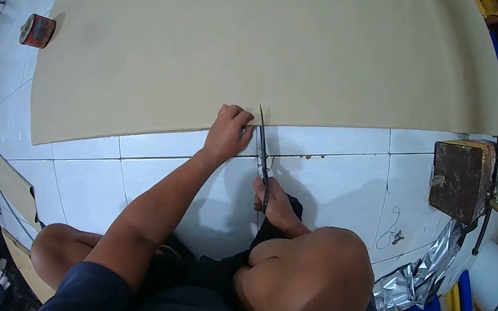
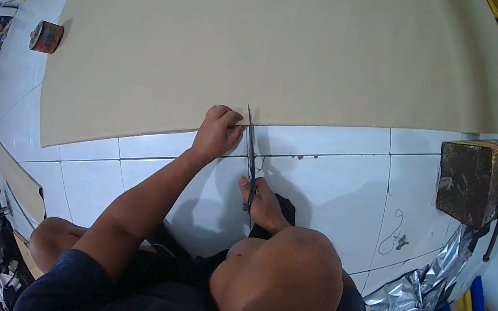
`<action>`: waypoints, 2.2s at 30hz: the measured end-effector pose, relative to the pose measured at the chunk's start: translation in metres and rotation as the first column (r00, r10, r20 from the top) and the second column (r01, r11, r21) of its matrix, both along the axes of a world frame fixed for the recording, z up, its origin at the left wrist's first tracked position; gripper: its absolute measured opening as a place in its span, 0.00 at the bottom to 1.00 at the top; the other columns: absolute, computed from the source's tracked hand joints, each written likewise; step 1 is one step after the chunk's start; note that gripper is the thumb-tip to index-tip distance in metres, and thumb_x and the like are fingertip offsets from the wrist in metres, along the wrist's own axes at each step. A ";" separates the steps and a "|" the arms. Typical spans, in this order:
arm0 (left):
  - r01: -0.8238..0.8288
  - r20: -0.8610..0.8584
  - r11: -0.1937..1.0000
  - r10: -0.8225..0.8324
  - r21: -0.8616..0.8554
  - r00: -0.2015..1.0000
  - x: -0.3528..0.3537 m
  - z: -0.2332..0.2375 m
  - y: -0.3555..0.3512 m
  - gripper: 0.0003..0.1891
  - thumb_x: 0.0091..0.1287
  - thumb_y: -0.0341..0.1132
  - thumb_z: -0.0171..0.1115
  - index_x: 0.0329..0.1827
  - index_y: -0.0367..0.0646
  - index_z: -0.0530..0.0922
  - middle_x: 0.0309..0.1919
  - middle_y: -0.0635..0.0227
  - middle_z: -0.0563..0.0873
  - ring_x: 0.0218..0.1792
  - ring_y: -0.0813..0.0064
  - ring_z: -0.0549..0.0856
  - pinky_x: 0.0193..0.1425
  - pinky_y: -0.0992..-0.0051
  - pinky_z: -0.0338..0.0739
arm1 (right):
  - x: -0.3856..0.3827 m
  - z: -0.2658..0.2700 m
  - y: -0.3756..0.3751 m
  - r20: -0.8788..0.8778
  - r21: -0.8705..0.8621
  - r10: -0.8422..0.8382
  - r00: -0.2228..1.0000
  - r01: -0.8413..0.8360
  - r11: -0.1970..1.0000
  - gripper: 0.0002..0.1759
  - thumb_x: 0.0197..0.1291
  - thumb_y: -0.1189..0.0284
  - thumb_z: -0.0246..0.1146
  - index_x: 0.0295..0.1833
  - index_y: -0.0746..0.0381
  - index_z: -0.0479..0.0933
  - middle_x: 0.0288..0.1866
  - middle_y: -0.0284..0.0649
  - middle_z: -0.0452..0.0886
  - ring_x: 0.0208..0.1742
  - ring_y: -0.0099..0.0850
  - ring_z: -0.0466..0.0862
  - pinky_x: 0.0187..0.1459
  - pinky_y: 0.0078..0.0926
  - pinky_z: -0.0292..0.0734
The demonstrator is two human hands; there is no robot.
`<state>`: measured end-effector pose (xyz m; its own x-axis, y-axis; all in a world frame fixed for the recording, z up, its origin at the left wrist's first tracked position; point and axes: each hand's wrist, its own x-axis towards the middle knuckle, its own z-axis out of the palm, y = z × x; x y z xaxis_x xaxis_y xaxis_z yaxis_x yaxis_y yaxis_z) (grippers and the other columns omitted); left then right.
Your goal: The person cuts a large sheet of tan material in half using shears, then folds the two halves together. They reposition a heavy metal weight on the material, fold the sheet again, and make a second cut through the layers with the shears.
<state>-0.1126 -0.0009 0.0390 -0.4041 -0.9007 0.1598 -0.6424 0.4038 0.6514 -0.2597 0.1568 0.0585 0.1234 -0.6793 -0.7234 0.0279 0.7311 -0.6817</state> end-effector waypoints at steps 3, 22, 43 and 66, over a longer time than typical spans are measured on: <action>0.006 -0.034 1.000 -0.007 -0.018 0.999 -0.001 -0.002 -0.001 0.03 0.58 0.27 0.65 0.35 0.42 0.82 0.31 0.62 0.81 0.41 0.59 0.78 0.56 0.61 0.71 | 0.004 -0.011 0.001 -0.077 -0.002 0.046 0.996 -0.047 0.999 0.31 0.68 0.42 0.54 0.38 0.64 0.69 0.26 0.38 0.74 0.29 0.27 0.75 0.35 0.28 0.71; 0.011 -0.018 1.000 -0.011 -0.013 1.000 0.001 -0.015 0.003 0.02 0.59 0.27 0.65 0.34 0.44 0.83 0.32 0.66 0.81 0.41 0.61 0.81 0.69 0.47 0.63 | 0.024 -0.036 0.001 -0.200 -0.200 -0.084 0.976 0.043 0.979 0.25 0.70 0.51 0.58 0.33 0.63 0.69 0.17 0.31 0.69 0.16 0.23 0.73 0.21 0.24 0.69; -0.001 -0.091 0.995 0.010 0.095 0.996 0.011 -0.010 0.002 0.03 0.60 0.29 0.66 0.35 0.45 0.85 0.31 0.65 0.84 0.40 0.62 0.83 0.75 0.52 0.60 | 0.022 -0.016 -0.058 -0.226 -0.149 -0.099 0.969 0.066 0.987 0.32 0.64 0.42 0.59 0.31 0.64 0.73 0.19 0.37 0.75 0.17 0.29 0.76 0.23 0.31 0.71; 0.190 0.493 0.980 -0.198 0.067 0.847 0.014 0.004 0.036 0.27 0.63 0.37 0.57 0.63 0.31 0.68 0.62 0.46 0.71 0.66 0.46 0.69 0.70 0.48 0.64 | 0.019 -0.027 -0.144 -0.197 -0.122 -0.102 0.975 0.079 0.989 0.31 0.65 0.42 0.59 0.27 0.61 0.70 0.15 0.33 0.70 0.15 0.22 0.72 0.19 0.24 0.68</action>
